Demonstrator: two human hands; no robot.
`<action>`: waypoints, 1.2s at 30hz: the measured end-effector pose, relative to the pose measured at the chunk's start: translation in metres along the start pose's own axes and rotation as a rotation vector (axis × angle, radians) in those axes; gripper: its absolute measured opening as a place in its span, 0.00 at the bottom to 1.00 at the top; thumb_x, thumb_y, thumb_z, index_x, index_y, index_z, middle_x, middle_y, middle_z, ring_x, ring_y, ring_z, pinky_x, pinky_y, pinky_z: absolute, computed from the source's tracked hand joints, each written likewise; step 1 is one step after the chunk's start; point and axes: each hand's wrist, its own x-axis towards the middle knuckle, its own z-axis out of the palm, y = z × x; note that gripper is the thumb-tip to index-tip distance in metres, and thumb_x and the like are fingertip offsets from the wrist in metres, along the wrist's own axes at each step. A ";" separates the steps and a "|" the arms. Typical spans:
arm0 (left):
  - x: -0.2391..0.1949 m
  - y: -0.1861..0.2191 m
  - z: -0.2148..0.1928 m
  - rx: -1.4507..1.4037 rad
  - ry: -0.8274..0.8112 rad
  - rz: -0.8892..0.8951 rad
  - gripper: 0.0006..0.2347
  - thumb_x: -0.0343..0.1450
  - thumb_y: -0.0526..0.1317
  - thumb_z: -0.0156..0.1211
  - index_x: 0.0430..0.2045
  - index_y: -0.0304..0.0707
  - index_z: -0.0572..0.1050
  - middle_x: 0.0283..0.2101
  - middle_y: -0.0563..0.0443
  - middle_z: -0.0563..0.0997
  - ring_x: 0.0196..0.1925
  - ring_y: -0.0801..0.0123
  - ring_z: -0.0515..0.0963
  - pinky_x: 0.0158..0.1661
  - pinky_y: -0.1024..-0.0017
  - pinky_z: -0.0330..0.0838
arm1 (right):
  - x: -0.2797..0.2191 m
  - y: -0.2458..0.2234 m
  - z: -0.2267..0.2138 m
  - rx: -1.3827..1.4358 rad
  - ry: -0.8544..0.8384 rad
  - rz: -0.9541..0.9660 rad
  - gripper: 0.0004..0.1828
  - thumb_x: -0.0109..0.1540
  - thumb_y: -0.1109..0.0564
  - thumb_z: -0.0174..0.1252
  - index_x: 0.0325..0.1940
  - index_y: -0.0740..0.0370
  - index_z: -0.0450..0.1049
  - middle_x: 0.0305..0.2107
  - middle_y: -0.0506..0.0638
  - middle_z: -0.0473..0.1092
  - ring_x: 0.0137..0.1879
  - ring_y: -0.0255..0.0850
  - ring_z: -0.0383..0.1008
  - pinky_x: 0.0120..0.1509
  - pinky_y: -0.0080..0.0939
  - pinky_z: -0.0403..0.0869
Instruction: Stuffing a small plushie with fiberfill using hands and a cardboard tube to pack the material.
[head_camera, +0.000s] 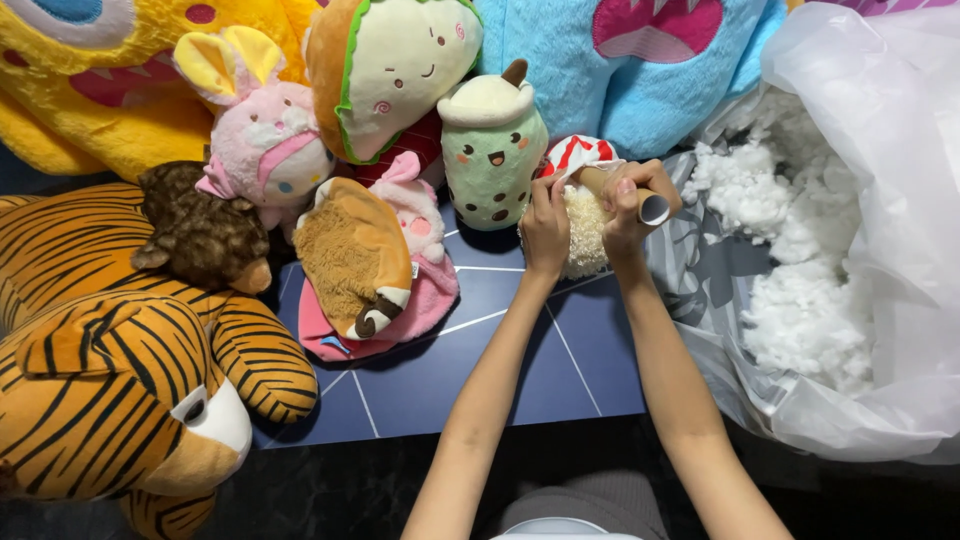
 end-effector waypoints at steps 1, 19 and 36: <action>0.002 0.003 -0.003 0.002 0.000 -0.003 0.04 0.79 0.42 0.50 0.40 0.46 0.72 0.35 0.50 0.85 0.37 0.57 0.85 0.37 0.63 0.79 | 0.001 0.001 -0.008 0.000 -0.001 0.004 0.19 0.66 0.60 0.54 0.20 0.62 0.63 0.07 0.44 0.56 0.12 0.34 0.59 0.21 0.34 0.62; 0.009 0.015 -0.017 -0.022 -0.027 -0.019 0.04 0.79 0.41 0.50 0.39 0.45 0.72 0.41 0.51 0.86 0.40 0.57 0.85 0.39 0.62 0.80 | 0.003 0.000 0.017 0.127 -0.009 0.189 0.21 0.70 0.59 0.53 0.22 0.60 0.61 0.08 0.42 0.55 0.13 0.31 0.56 0.22 0.31 0.61; 0.024 0.033 -0.036 -0.077 -0.150 -0.088 0.05 0.76 0.33 0.52 0.43 0.34 0.70 0.34 0.41 0.84 0.29 0.57 0.84 0.30 0.59 0.74 | 0.069 -0.082 -0.052 -0.045 0.140 0.005 0.07 0.67 0.57 0.44 0.36 0.59 0.57 0.14 0.43 0.54 0.17 0.34 0.49 0.27 0.35 0.59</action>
